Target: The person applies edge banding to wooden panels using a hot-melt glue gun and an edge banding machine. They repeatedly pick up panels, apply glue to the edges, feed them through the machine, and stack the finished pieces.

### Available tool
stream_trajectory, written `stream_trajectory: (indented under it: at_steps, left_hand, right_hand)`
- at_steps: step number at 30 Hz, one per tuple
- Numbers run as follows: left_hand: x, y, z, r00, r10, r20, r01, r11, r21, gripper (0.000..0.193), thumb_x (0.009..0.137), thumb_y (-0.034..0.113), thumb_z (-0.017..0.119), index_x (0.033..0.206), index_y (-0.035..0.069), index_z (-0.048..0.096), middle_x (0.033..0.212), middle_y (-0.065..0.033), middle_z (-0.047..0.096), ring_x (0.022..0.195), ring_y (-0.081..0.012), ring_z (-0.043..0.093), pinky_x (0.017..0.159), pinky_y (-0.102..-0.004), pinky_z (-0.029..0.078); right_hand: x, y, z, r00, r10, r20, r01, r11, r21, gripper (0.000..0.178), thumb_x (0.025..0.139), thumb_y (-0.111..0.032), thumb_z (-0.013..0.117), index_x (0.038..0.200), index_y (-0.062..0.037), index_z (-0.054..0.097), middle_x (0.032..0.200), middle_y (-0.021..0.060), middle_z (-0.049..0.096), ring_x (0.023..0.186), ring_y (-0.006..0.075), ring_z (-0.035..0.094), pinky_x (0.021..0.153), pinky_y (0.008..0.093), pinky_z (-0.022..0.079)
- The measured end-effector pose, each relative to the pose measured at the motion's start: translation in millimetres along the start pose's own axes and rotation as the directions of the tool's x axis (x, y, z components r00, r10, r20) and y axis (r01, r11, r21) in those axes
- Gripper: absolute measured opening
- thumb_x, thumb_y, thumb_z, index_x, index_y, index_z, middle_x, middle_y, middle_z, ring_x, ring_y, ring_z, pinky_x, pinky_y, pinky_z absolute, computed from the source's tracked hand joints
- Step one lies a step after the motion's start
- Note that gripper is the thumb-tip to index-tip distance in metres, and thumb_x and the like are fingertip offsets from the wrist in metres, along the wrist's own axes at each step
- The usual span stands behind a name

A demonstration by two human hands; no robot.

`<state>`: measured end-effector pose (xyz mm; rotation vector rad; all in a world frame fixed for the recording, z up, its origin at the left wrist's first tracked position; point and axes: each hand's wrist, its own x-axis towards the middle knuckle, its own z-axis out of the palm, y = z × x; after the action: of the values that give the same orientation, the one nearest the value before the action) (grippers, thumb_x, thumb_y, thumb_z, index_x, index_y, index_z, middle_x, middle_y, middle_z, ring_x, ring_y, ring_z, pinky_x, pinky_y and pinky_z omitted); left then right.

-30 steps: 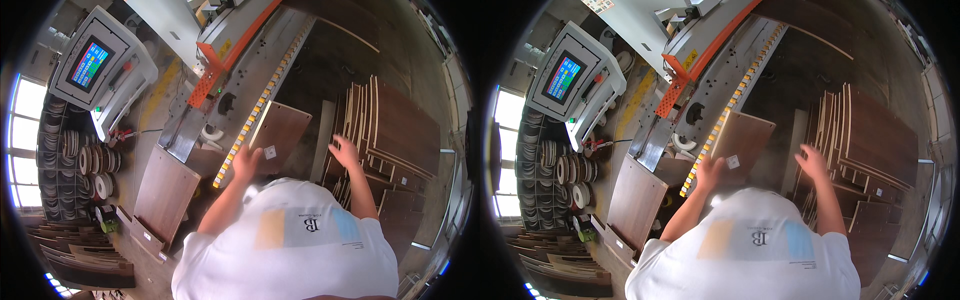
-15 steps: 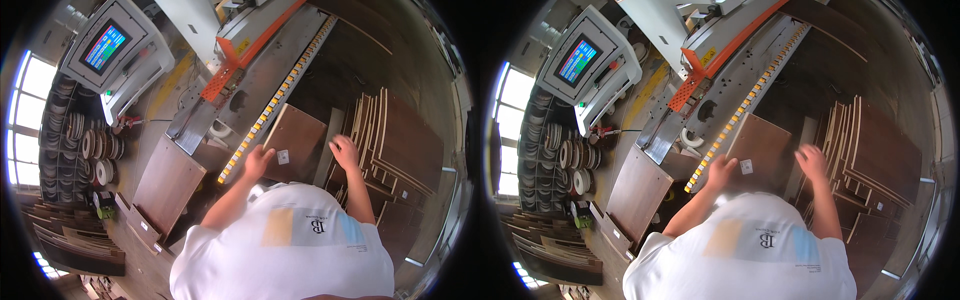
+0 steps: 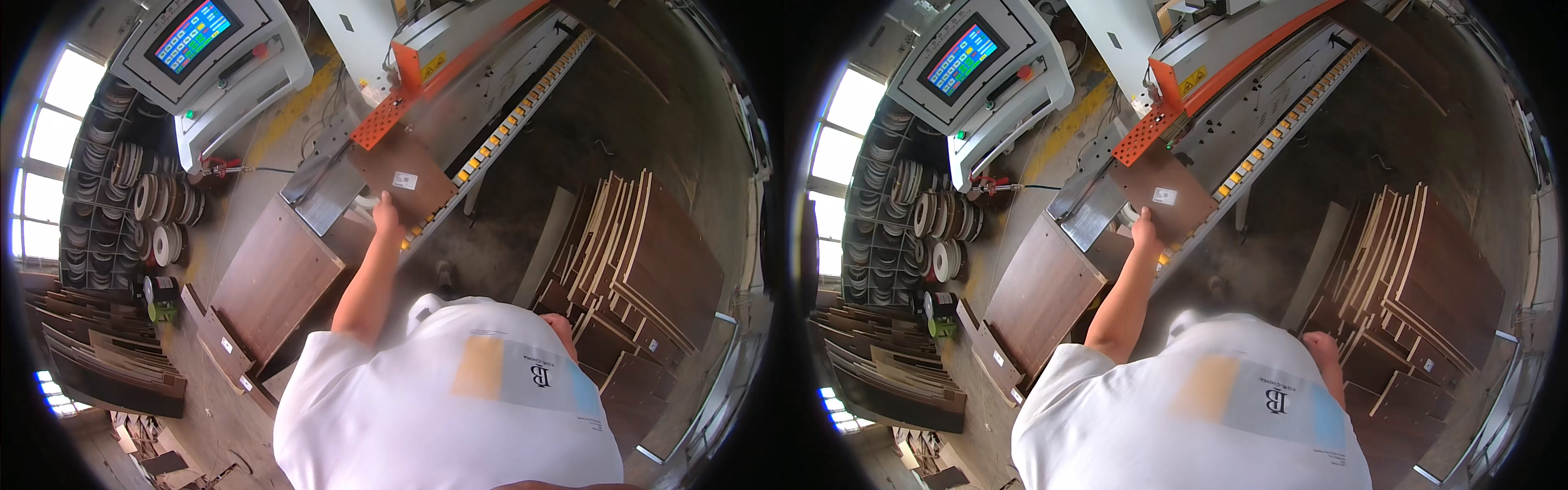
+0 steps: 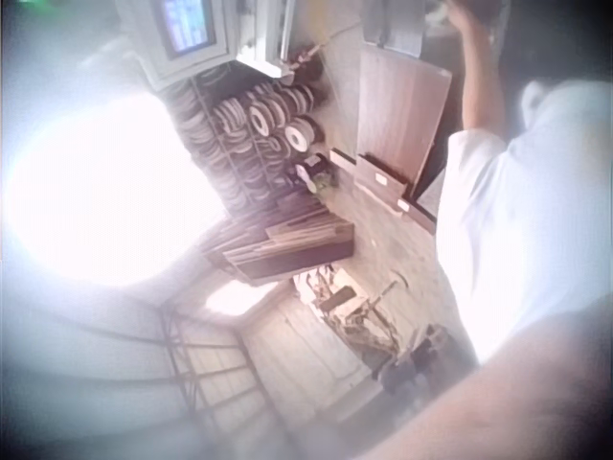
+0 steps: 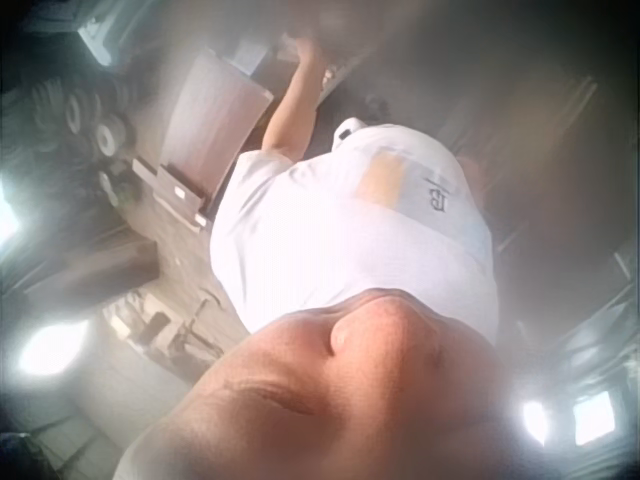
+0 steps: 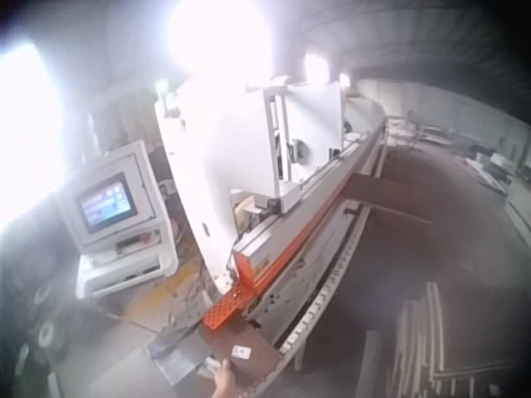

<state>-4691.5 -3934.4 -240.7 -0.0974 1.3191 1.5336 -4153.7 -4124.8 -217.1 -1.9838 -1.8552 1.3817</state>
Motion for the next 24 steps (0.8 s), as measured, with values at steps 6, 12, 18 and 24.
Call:
stream_trajectory:
  at_steps: [6, 12, 18, 24]
  left_hand:
    - [-18, 30, 37, 0.993, -0.035, -0.113, 0.028, 0.997, -0.067, 0.048, 0.110, 0.034, 0.046, 0.137, -0.006, 0.049, 0.137, -0.0179, 0.057, 0.123, -0.0349, 0.058, 0.102, -0.0512, 0.050]
    - [23, 7, 41, 0.993, 0.024, -0.114, -0.030, 0.998, -0.049, 0.047, 0.109, 0.034, 0.048, 0.136, -0.005, 0.050, 0.137, -0.0180, 0.057, 0.122, -0.0348, 0.059, 0.102, -0.0507, 0.050]
    - [89, -27, 77, 1.000, 0.004, -0.003, -0.004, 0.990, -0.139, 0.046, 0.109, 0.034, 0.049, 0.134, -0.005, 0.052, 0.134, -0.0184, 0.058, 0.119, -0.0344, 0.060, 0.100, -0.0500, 0.051]
    - [85, -32, 164, 0.997, -0.063, -0.047, 0.054, 0.981, -0.187, 0.044, 0.105, 0.037, 0.057, 0.131, 0.002, 0.060, 0.128, -0.0109, 0.063, 0.110, -0.0299, 0.060, 0.099, -0.0512, 0.049]
  right_hand:
    - [-19, -16, 6, 0.982, 0.188, -0.032, -0.188, 0.982, 0.014, 0.030, 0.090, -0.031, 0.069, 0.090, -0.0015, 0.075, 0.078, 0.0179, 0.068, 0.072, 0.0293, 0.067, 0.069, 0.0396, 0.051]
    - [-24, -35, 8, 0.919, 0.393, 0.046, -0.394, 0.897, 0.200, 0.043, 0.094, -0.037, 0.068, 0.093, 0.0051, 0.074, 0.079, 0.0174, 0.071, 0.078, 0.0222, 0.070, 0.073, 0.0389, 0.052]
    - [-33, -27, 30, 0.900, 0.432, -0.058, -0.407, 0.881, 0.242, 0.041, 0.093, -0.037, 0.068, 0.094, 0.0030, 0.074, 0.079, 0.0173, 0.071, 0.078, 0.0230, 0.070, 0.073, 0.0402, 0.052]
    - [-58, -7, 61, 0.867, 0.484, -0.118, -0.410, 0.828, 0.383, 0.039, 0.092, -0.038, 0.069, 0.097, -0.0009, 0.076, 0.080, 0.0172, 0.072, 0.078, 0.0244, 0.071, 0.074, 0.0382, 0.053]
